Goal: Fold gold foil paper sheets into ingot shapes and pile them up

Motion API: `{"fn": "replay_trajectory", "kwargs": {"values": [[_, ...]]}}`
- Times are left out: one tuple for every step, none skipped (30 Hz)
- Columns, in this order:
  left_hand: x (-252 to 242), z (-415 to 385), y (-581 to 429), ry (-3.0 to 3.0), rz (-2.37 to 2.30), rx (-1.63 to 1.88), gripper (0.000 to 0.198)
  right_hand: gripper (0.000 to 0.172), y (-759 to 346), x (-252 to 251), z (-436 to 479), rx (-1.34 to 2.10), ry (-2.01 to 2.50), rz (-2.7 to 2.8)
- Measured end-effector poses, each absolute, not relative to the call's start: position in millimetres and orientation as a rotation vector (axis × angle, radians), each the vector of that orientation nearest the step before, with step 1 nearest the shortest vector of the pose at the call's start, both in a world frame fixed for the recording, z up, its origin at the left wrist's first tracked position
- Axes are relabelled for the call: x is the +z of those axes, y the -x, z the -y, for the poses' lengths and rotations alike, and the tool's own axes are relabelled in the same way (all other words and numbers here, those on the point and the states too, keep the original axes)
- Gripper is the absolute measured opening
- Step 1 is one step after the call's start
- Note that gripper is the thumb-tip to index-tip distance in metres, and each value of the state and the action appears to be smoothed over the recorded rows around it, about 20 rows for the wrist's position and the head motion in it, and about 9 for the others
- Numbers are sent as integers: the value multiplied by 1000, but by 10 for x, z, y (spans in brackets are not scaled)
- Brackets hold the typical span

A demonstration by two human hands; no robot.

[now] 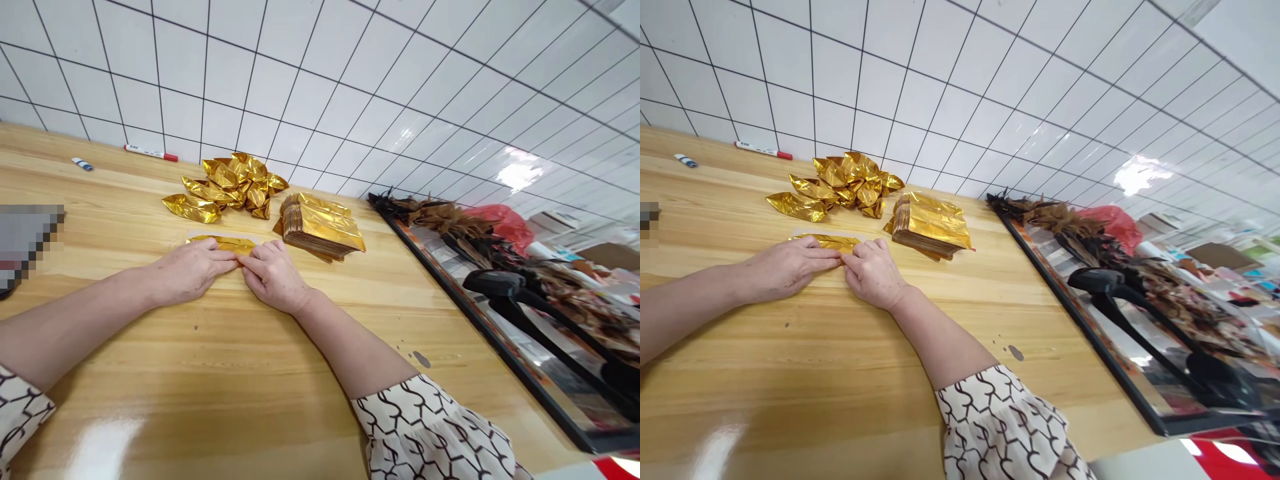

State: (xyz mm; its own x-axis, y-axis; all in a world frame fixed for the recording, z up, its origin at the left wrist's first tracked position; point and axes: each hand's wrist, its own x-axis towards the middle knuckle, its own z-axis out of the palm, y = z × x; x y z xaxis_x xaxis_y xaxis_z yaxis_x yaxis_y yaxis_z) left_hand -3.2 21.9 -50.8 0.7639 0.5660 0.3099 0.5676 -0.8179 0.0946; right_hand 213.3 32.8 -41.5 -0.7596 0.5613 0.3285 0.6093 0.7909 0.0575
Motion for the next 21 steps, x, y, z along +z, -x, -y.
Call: {"fn": "replay_trajectory", "kwargs": {"values": [[-507,-218,28,2946,951,-517,44,30,-2116,-418,-318,-221,891,2694],[-503,-219,25,2949,954,-516,44,30,-2105,-422,-314,-213,890,2697],[-496,-220,23,2956,956,-512,44,30,-2100,-427,-315,-207,897,2694],[-488,-222,23,2965,957,-507,44,30,-2101,-432,-321,-204,907,2687],[-480,-225,26,2974,958,-502,43,30,-2105,-436,-330,-198,917,2683],[-473,-230,31,2983,962,-500,43,30,-2112,-439,-343,-191,925,2682],[-466,-235,39,2992,967,-500,43,30,-2120,-441,-356,-184,929,2682],[-461,-241,50,3000,973,-504,42,30,-2130,-442,-369,-175,934,2682],[-457,-248,63,3007,981,-509,42,29,-2140,-442,-381,-164,938,2682],[-453,-254,78,3014,991,-514,41,29,-2150,-440,-392,-152,943,2681],[-447,-260,94,3021,1000,-517,41,29,-2161,-437,-401,-140,948,2678],[-440,-265,110,3030,1005,-517,40,29,-2173,-433,-407,-127,949,2676],[-430,-270,127,3040,1005,-516,40,28,-2185,-429,-413,-115,947,2675],[-418,-273,142,3050,1001,-519,39,28,-2198,-424,-417,-104,942,2676],[-406,-277,157,3059,996,-528,38,28,-2211,-419,-422,-96,937,2674],[-393,-280,171,3067,989,-546,37,28,-2223,-415,-427,-88,931,2675],[-382,-284,185,3076,985,-569,36,29,-2236,-412,-433,-81,924,2676],[-373,-289,199,3086,988,-597,36,29,-2248,-409,-440,-74,916,2675],[-367,-295,215,3098,996,-625,35,29,-2260,-407,-448,-66,907,2674],[-365,-302,231,3111,1011,-652,34,28,-2271,-405,-456,-58,897,2673],[-366,-311,250,3126,1030,-674,33,28,-2282,-403,-464,-50,887,2672]]}}
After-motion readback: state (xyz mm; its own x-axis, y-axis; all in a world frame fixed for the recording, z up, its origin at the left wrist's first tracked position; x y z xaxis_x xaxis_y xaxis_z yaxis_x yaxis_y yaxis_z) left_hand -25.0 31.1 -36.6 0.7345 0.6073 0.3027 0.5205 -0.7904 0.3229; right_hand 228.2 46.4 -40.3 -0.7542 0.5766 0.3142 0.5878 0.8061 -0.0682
